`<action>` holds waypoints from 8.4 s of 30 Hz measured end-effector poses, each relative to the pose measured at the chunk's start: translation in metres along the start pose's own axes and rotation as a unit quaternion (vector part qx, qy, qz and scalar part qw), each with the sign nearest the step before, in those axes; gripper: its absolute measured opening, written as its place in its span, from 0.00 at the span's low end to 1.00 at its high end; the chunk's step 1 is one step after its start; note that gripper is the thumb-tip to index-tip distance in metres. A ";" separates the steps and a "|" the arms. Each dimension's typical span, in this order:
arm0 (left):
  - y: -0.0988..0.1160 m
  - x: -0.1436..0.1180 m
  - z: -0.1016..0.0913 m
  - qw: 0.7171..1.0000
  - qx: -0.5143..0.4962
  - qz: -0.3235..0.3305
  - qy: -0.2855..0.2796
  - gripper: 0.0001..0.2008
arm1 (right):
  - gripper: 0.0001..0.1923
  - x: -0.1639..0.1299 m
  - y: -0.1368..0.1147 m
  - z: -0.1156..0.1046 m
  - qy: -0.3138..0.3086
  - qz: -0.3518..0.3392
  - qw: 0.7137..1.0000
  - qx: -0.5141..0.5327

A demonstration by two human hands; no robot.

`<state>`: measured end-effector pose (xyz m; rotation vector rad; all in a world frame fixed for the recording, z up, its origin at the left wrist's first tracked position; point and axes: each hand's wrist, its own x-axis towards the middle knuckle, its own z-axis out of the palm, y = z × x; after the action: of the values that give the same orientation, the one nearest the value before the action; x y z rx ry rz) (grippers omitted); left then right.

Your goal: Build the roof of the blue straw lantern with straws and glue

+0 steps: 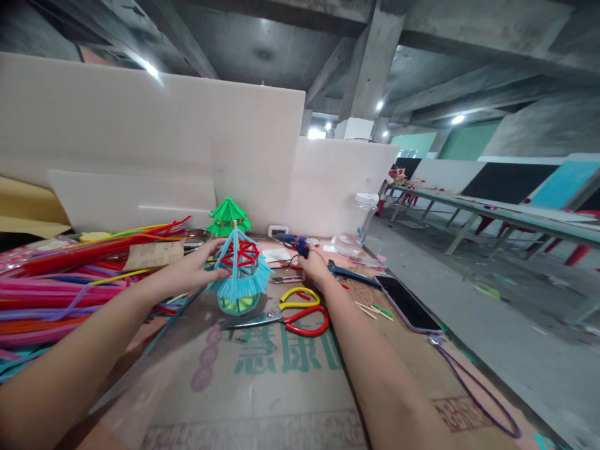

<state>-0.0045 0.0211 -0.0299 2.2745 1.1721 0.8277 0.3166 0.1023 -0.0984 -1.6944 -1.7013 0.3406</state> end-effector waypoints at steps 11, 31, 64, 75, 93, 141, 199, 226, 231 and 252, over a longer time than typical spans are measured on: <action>-0.004 -0.001 -0.010 0.999 0.003 -0.028 0.018 0.37 | 0.20 -0.019 -0.076 -0.068 -0.082 -0.118 0.979 0.145; 0.055 -0.015 -0.013 0.975 0.202 -0.092 -0.004 0.32 | 0.20 -0.054 -0.118 -0.094 -0.206 -0.197 0.957 0.047; 0.038 -0.012 -0.019 0.981 0.174 -0.087 -0.023 0.19 | 0.20 -0.061 -0.129 -0.073 -0.186 -0.130 0.974 0.014; 0.034 -0.010 -0.018 0.979 0.181 -0.091 -0.030 0.18 | 0.22 -0.065 -0.135 -0.077 -0.215 -0.171 0.961 0.023; 0.034 -0.010 -0.018 0.980 0.179 -0.080 -0.032 0.19 | 0.15 -0.074 -0.147 -0.081 -0.163 -0.237 0.956 -0.054; 0.035 -0.012 -0.020 0.980 0.179 -0.080 -0.027 0.19 | 0.16 -0.073 -0.146 -0.081 -0.154 -0.242 0.954 -0.087; 0.033 -0.011 -0.020 0.979 0.179 -0.090 -0.026 0.19 | 0.16 -0.074 -0.146 -0.082 -0.157 -0.252 0.952 -0.081; 0.034 -0.012 -0.019 0.979 0.178 -0.095 -0.023 0.18 | 0.19 -0.034 -0.097 -0.081 -0.051 -0.145 0.983 0.103; 0.036 -0.012 -0.019 0.979 0.179 -0.099 -0.023 0.18 | 0.19 -0.002 -0.059 -0.044 0.059 -0.006 0.998 0.024; 0.038 -0.010 -0.019 0.975 0.193 -0.100 -0.038 0.21 | 0.17 0.019 0.006 0.012 0.017 0.019 0.998 -0.064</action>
<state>-0.0003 -0.0058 0.0045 2.4043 1.6076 0.4629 0.3159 0.1245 -0.1054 -1.8159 -1.6992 0.2221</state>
